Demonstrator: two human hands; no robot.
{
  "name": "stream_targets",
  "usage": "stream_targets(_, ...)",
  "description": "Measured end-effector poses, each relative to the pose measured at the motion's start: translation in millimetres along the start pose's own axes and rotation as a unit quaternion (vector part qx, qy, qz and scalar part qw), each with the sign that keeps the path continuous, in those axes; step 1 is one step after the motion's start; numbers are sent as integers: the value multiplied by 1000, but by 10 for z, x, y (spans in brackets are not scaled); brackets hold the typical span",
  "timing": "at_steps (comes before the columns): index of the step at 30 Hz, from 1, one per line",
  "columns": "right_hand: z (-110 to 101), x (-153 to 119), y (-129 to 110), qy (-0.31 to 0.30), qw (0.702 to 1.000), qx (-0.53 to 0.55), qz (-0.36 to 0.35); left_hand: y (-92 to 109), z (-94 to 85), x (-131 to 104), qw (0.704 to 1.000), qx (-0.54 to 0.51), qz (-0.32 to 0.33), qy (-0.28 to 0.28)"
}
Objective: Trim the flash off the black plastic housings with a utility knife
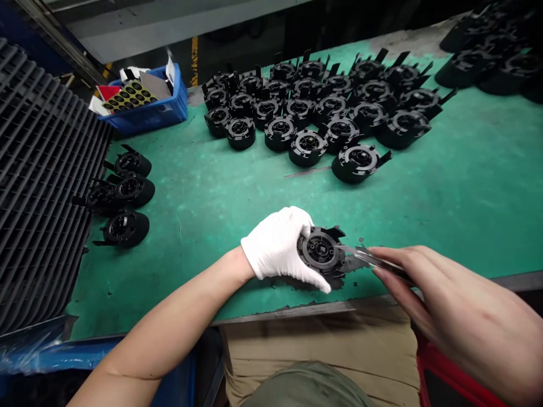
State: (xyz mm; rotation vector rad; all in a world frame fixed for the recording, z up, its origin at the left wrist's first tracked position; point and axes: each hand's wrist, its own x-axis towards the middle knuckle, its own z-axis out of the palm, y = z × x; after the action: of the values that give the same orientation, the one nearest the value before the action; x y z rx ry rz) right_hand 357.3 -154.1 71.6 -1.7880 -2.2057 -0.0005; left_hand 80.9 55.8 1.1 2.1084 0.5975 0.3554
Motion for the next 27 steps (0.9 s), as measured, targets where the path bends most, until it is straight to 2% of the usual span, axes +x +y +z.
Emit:
stream_targets(6, 82, 57, -24, 12, 999, -1, -52, 0, -8, -50, 999, 36, 37, 1)
stream_targets(11, 60, 149, 84, 15, 996, 32, -77, 46, -87, -4, 995, 28, 70, -66)
stream_targets(16, 105, 197, 145, 23, 995, 55, -76, 79, -116, 16, 995, 24, 77, -63)
stream_targets(21, 118, 176, 189, -5, 995, 75, -59, 95, -121, 16, 994, 30, 70, -72)
stream_targets(24, 91, 157, 219, -26, 995, 58, -77, 82, -116, 22, 995, 24, 73, -68)
stream_targets(27, 57, 133, 233, -5, 994, 36, -99, 70, -112, 23, 995, 20, 78, -63)
